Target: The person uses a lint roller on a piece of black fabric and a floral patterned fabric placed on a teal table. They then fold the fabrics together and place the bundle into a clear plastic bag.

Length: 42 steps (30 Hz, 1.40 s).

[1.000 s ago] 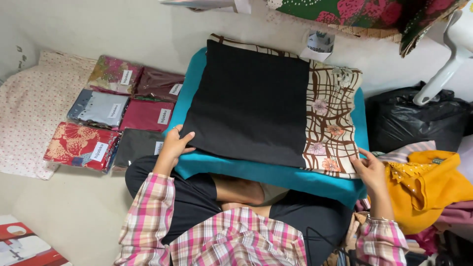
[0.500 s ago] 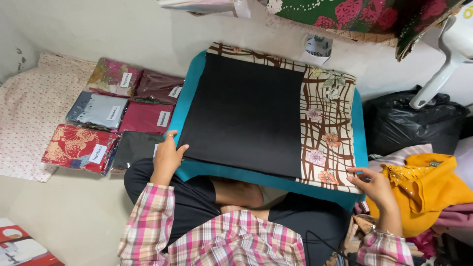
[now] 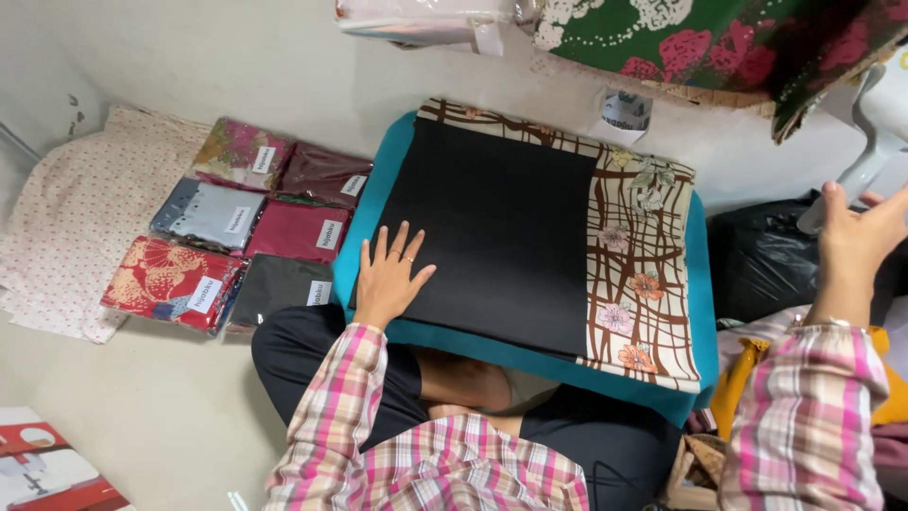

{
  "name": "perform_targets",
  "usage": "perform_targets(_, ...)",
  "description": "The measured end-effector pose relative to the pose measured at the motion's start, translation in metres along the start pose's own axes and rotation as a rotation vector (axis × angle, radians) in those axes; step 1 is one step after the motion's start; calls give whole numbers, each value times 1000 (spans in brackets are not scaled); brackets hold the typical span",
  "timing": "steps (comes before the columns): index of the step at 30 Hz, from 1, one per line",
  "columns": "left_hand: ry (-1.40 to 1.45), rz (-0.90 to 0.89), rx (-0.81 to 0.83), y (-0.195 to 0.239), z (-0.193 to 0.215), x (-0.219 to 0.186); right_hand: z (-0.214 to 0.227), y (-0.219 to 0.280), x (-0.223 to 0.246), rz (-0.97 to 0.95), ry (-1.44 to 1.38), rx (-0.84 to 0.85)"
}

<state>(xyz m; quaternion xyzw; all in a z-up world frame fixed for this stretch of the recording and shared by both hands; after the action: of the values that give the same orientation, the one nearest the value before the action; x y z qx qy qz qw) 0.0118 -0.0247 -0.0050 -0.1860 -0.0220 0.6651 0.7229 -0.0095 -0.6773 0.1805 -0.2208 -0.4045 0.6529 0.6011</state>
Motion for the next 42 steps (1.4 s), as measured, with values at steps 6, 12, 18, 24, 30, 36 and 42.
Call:
perform_targets(6,166,86,23,-3,16,2,-53,18,-131,-126,450,-156)
perform_targets(12,508,154,-34,-2,30,11,5,-2,191,296,-136,-360)
perform_targets(18,844,79,-117,1,23,25,-110,62,338,362,-362,356)
perform_targets(24,952,48,-203,-4,22,37,-206,97,441,523,-204,720)
perform_targets(30,716,64,45,-2,22,20,-124,102,431,467,-89,871)
perform_targets(36,382,93,110,3,14,6,-26,160,372,329,243,1132)
perform_targets(42,570,121,117,2,23,12,-129,133,414,535,196,717)
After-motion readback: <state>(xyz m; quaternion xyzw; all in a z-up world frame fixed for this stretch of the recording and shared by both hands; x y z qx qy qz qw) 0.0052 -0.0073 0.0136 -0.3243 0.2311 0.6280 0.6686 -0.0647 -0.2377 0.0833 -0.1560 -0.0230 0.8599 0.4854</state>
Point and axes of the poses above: each hand's wrist, its own y-axis away from the middle knuckle, its own z-axis out of the back of the hand, x = y × z, the point moved 6 cm from there along -y, towards the middle knuckle, and after that the axes turned 11 degrees about z, right-handed, at the moved point
